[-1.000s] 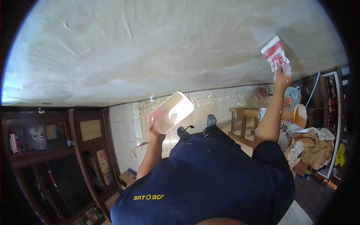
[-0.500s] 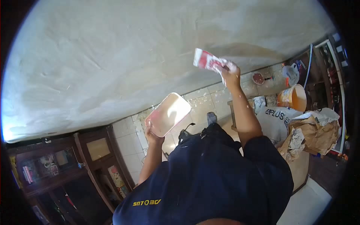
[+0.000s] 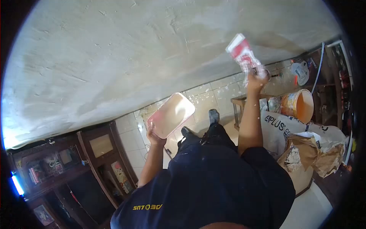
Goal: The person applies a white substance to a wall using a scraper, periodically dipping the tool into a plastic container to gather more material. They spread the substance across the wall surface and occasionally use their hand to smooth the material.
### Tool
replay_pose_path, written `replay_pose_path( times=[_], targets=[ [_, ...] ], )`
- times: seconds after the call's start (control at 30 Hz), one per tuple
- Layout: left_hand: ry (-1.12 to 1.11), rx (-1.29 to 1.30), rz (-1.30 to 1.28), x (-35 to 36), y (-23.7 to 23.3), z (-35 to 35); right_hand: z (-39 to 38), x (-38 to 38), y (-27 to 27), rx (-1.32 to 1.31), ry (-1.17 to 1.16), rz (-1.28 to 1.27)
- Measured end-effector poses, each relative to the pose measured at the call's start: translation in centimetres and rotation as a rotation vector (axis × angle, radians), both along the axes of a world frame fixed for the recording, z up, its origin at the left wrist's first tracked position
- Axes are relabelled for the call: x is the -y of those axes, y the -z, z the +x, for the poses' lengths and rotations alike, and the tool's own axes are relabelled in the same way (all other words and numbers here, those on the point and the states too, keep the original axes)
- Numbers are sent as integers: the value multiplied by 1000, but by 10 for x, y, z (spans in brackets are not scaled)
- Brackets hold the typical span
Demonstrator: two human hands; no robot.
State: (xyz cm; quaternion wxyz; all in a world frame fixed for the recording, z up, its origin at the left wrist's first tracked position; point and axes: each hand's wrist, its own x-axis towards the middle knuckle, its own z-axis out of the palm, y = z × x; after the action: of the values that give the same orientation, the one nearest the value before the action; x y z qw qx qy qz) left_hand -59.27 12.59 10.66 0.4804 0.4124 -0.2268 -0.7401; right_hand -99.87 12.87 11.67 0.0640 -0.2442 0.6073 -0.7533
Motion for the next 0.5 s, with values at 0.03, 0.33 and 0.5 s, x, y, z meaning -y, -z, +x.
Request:
replay_pose_path(
  times=[0.03,0.33,0.5],
  targets=[
    [-6,0,-1,0,-2,-5,17,10,6,106,-139,-79],
    [-18,-82,-109,-26,-8,-28,16,69,-41,-399,-93,303],
    [-34,-123,-34,-55,-16,-7,-47,6,-47,-101,-46,143]
  ],
)
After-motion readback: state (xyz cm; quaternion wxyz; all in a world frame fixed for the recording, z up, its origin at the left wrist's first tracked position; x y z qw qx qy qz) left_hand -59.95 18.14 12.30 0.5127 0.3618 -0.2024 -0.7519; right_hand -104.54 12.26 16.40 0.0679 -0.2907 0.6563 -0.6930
